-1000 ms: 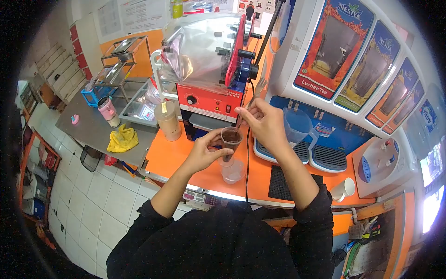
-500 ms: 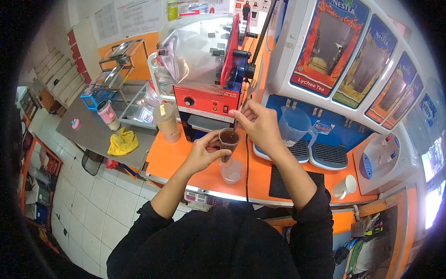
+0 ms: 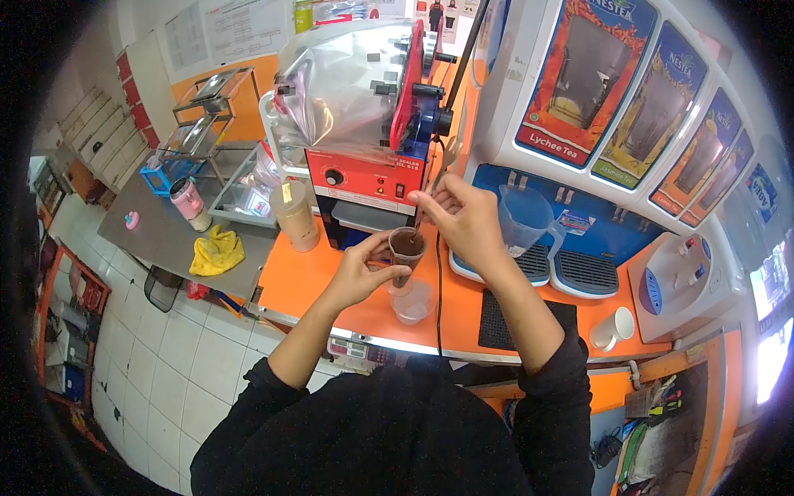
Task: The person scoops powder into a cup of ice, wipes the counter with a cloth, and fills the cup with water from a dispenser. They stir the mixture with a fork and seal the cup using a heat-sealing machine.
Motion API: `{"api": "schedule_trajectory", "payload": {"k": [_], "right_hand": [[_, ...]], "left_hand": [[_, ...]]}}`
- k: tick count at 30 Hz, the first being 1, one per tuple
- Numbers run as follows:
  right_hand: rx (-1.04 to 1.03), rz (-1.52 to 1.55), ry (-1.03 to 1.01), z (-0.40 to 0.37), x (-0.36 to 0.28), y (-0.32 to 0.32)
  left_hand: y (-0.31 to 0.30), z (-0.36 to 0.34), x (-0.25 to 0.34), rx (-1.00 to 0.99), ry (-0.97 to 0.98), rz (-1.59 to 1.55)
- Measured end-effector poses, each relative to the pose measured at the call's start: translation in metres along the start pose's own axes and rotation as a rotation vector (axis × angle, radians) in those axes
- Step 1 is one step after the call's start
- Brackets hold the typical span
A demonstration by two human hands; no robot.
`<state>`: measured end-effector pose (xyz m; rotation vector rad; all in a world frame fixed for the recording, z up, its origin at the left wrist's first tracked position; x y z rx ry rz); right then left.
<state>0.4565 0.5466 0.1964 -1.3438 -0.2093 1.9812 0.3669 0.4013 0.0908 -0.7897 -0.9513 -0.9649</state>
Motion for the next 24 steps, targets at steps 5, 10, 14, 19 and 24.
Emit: {"api": "schedule_trajectory", "payload": {"k": [5, 10, 14, 19, 24], "right_hand": [[-0.067, -0.013, 0.012, -0.002, 0.007, 0.003], [-0.086, 0.029, 0.047, -0.004, 0.005, 0.005], [0.007, 0.103, 0.038, -0.003, 0.004, 0.003], [-0.027, 0.114, 0.038, -0.004, 0.002, 0.005], [-0.085, -0.045, -0.020, -0.004, 0.004, 0.007]], "left_hand": [[0.000, 0.001, 0.001, -0.008, -0.006, -0.001], [-0.001, 0.000, 0.000, -0.005, -0.015, -0.003], [-0.001, 0.000, -0.002, 0.000, -0.001, -0.018], [-0.001, 0.000, -0.003, -0.001, -0.007, -0.032], [-0.002, 0.000, -0.001, -0.010, -0.014, -0.013]]}}
Point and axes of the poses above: each hand's wrist, its own z-axis towards the middle knuckle, its own y-axis out of the palm, x = y × z, the point moved 2 cm from there along z, towards the middle knuckle, and after that the axes turned 11 degrees about -x, right-handed, at the moved point
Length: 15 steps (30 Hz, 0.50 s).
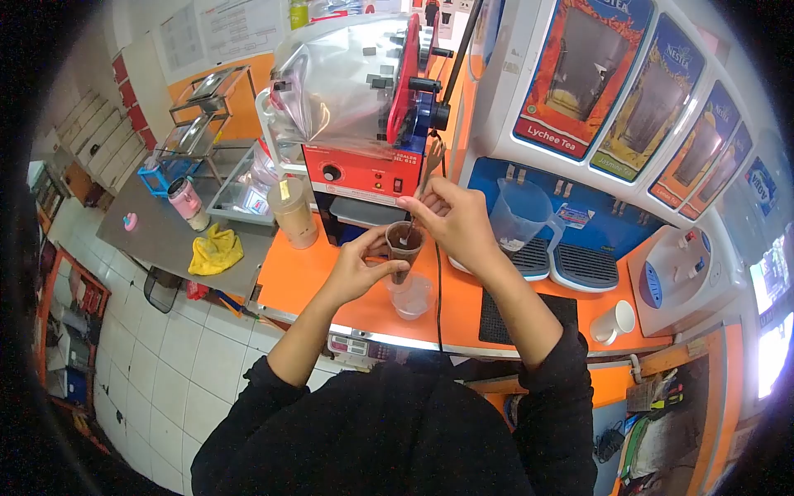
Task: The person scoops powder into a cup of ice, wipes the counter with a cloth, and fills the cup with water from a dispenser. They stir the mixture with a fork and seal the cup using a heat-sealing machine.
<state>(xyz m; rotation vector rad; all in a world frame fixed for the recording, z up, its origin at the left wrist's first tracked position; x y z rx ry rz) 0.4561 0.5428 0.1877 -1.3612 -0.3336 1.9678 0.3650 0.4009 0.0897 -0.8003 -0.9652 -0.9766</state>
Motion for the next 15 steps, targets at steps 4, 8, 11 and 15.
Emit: {"api": "schedule_trajectory", "payload": {"k": [4, 8, 11, 15], "right_hand": [[0.083, 0.147, 0.057, 0.0010, 0.0019, -0.0030], [0.041, 0.058, 0.043, 0.0002, 0.0012, -0.0018], [0.051, 0.079, 0.029, 0.0000, 0.0000, -0.0009], [-0.013, -0.053, -0.027, 0.0010, -0.0001, -0.0011]], "left_hand": [[0.0000, -0.0014, 0.0020, 0.007, 0.020, -0.002], [-0.0002, -0.0006, 0.0039, 0.013, -0.003, -0.019], [-0.0009, -0.0001, 0.0014, 0.020, 0.000, -0.013], [-0.0010, 0.0003, 0.0023, 0.013, -0.004, -0.008]]}}
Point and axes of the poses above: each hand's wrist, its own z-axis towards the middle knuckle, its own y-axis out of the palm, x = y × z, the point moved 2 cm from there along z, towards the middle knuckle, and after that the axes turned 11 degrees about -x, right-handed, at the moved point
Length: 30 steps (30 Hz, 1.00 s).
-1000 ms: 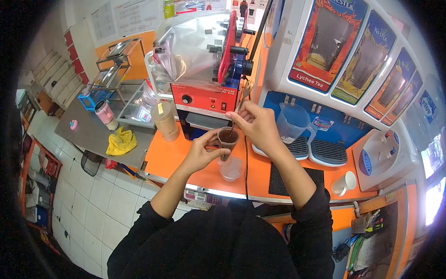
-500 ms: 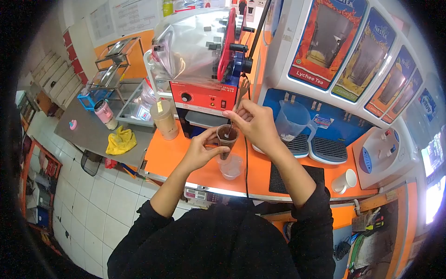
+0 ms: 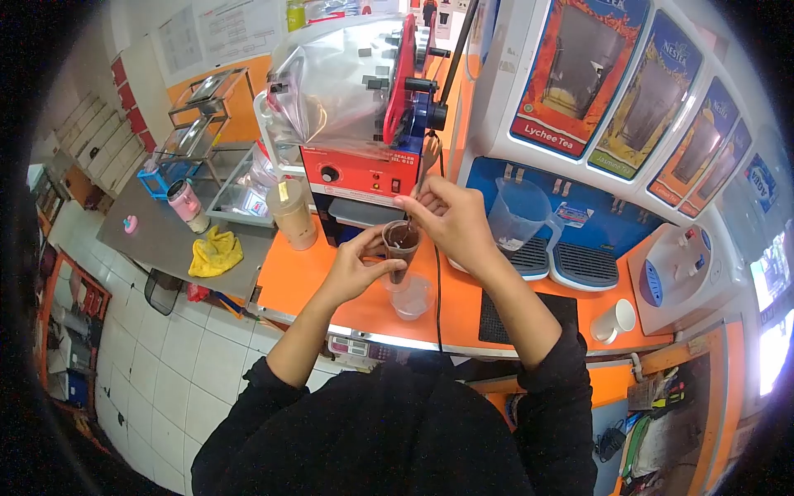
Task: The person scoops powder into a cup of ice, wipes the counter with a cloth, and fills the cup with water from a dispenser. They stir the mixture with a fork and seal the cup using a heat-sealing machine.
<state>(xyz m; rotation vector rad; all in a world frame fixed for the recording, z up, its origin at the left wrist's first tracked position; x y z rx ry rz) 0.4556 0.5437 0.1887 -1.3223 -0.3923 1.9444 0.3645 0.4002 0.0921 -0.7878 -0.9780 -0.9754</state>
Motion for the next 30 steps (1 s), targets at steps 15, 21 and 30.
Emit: {"api": "schedule_trajectory", "payload": {"k": [15, 21, 30], "right_hand": [[0.062, 0.230, 0.080, 0.003, 0.000, -0.004], [0.117, 0.139, 0.014, -0.002, -0.005, -0.011], [0.282, 0.282, 0.080, -0.022, 0.014, -0.031]], "left_hand": [[0.001, 0.001, 0.003, -0.017, -0.004, -0.027], [-0.004, -0.003, -0.006, -0.009, -0.004, 0.107], [-0.014, -0.028, -0.017, -0.119, -0.157, 0.551]]}}
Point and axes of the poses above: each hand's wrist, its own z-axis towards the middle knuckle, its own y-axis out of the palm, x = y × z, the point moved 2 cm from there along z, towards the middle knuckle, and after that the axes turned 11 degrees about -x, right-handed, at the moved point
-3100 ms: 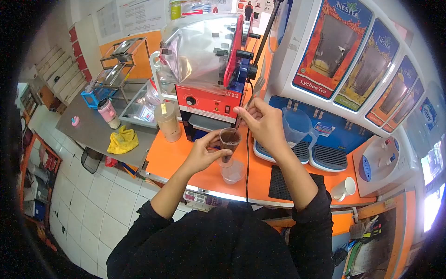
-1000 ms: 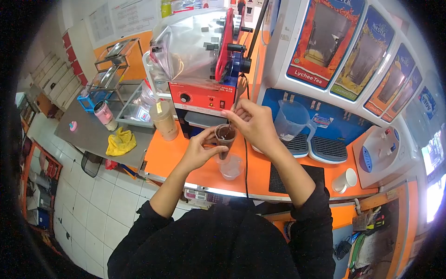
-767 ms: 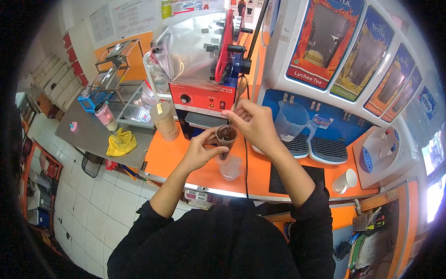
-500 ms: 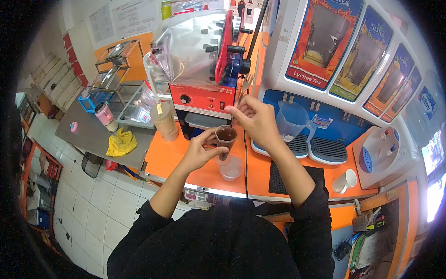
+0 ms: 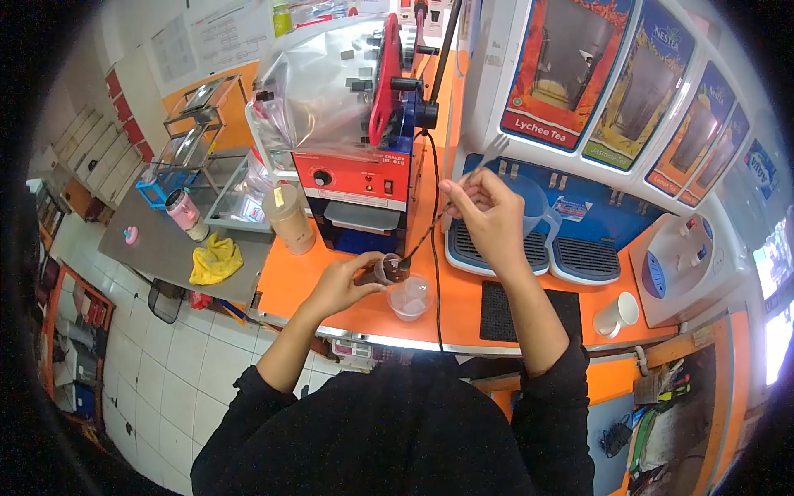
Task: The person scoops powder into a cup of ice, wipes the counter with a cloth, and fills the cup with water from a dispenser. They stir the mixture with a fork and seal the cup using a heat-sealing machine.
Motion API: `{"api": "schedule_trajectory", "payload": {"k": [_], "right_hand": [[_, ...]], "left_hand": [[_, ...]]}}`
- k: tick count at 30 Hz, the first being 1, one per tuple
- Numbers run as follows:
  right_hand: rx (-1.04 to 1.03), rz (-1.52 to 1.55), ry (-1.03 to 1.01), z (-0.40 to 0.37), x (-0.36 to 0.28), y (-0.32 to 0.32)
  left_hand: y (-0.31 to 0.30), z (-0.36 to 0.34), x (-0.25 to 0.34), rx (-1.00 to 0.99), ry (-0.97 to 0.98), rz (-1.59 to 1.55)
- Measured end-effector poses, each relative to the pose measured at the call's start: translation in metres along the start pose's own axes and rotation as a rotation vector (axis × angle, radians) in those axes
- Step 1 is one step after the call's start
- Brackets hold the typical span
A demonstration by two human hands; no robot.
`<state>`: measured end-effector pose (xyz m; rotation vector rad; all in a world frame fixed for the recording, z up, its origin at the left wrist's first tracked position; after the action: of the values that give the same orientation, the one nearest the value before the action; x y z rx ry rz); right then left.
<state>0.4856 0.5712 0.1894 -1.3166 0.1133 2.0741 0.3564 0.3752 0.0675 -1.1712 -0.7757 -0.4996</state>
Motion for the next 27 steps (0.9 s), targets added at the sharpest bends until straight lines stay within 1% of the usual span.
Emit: {"api": "schedule_trajectory", "payload": {"k": [1, 2, 3, 4, 6, 7, 14, 16, 19, 25, 27], "right_hand": [[0.016, -0.023, 0.037, -0.004, 0.007, -0.002], [0.032, -0.047, 0.073, -0.008, 0.014, -0.003], [0.049, -0.058, 0.044, -0.011, 0.021, -0.004], [0.051, -0.058, 0.046, -0.015, 0.027, -0.004], [0.068, -0.083, 0.090, -0.022, 0.036, -0.006], [0.076, -0.113, 0.094, -0.025, 0.039, -0.007], [0.124, -0.075, 0.125, -0.036, 0.044, -0.009], [0.096, -0.136, 0.132, -0.037, 0.046, -0.009], [0.092, -0.127, 0.148, -0.040, 0.052, -0.008], [0.112, -0.154, 0.102, -0.041, 0.054, -0.006], [0.109, -0.173, 0.098, -0.041, 0.055, -0.005]], "left_hand": [[0.000, -0.001, -0.001, -0.003, 0.000, 0.000], [0.001, -0.001, -0.002, -0.026, -0.015, 0.113], [0.003, -0.001, -0.002, -0.048, -0.029, 0.225], [0.004, -0.001, -0.003, -0.051, -0.029, 0.225], [0.006, 0.000, -0.004, -0.059, -0.004, 0.391], [0.008, 0.001, -0.006, -0.064, -0.003, 0.393], [0.011, 0.003, -0.006, -0.053, 0.066, 0.493], [0.011, 0.004, -0.005, -0.040, 0.090, 0.520], [0.011, 0.005, -0.001, -0.059, 0.073, 0.598], [0.013, 0.007, -0.002, -0.069, 0.085, 0.714], [0.013, 0.007, -0.001, -0.050, 0.122, 0.737]]}}
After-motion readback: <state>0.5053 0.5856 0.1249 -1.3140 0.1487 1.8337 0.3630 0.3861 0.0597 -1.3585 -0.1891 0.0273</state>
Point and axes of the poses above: each hand's wrist, its own z-axis towards the middle knuckle, its own y-axis out of the palm, x = y × z, the point moved 2 cm from there along z, towards the middle knuckle, and after that the axes turned 11 degrees about -x, right-handed, at the moved point
